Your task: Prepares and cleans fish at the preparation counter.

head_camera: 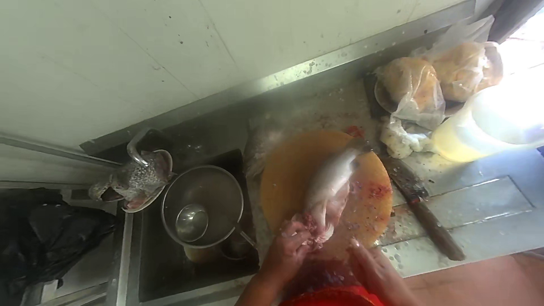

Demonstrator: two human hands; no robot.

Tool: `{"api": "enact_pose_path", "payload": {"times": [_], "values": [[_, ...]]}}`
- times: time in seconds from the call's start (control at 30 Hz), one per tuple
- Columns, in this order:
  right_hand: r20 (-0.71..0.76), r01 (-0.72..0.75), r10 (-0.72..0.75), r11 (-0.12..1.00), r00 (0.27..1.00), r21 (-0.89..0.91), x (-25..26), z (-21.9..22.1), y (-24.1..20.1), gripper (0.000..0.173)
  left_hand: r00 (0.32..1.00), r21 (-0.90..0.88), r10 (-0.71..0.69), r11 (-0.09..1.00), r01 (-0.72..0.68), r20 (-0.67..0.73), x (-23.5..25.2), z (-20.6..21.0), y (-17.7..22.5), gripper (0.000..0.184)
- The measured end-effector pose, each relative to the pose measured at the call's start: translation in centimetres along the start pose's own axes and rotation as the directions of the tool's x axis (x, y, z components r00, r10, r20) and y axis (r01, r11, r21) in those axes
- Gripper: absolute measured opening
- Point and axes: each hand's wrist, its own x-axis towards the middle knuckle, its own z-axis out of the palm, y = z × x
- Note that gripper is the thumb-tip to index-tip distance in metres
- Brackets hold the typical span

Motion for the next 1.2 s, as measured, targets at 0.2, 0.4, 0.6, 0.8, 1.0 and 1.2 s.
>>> {"api": "enact_pose_path", "payload": {"times": [0.2, 0.4, 0.6, 0.8, 1.0, 1.2], "values": [[-0.064, -0.143, 0.128, 0.863, 0.99, -0.485, 1.4, -3.9, -3.1, 0.057, 1.0, 0.11, 0.012, 0.994, -0.015, 0.025, 0.7, 0.1, 1.0, 0.016], [-0.231, -0.193, -0.016, 0.497, 0.973, -0.846, 3.3, -6.4, -5.6, 0.026, 0.994, 0.324, 0.1, 0.94, -0.105, 0.033, 0.6, 0.2, 1.7, 0.009], [-0.313, -0.235, -0.132, 0.411, 0.941, -0.881, 11.0, -6.2, -5.7, 0.032, 0.999, 0.506, -0.011, 0.862, 0.036, -0.053, 1.2, -0.7, 3.0, 0.033], [-0.242, -0.121, -0.054, 0.748, 0.969, -0.653, 8.4, -5.6, -5.5, 0.019, 0.969, 0.614, -0.22, 0.751, 0.244, -0.115, 4.0, -0.3, 6.7, 0.061], [-0.031, -0.27, 0.285, 0.935, 0.958, 0.229, 1.2, -2.4, -2.3, 0.038, 0.837, 0.547, -0.543, 0.682, 0.485, -0.065, 8.6, 0.9, 8.2, 0.054], [-0.07, -0.22, 0.241, 0.948, 0.968, 0.23, -1.1, -2.8, -1.0, 0.048, 0.872, 0.524, -0.484, 0.762, 0.381, 0.07, 9.0, -0.4, 9.0, 0.081]]}}
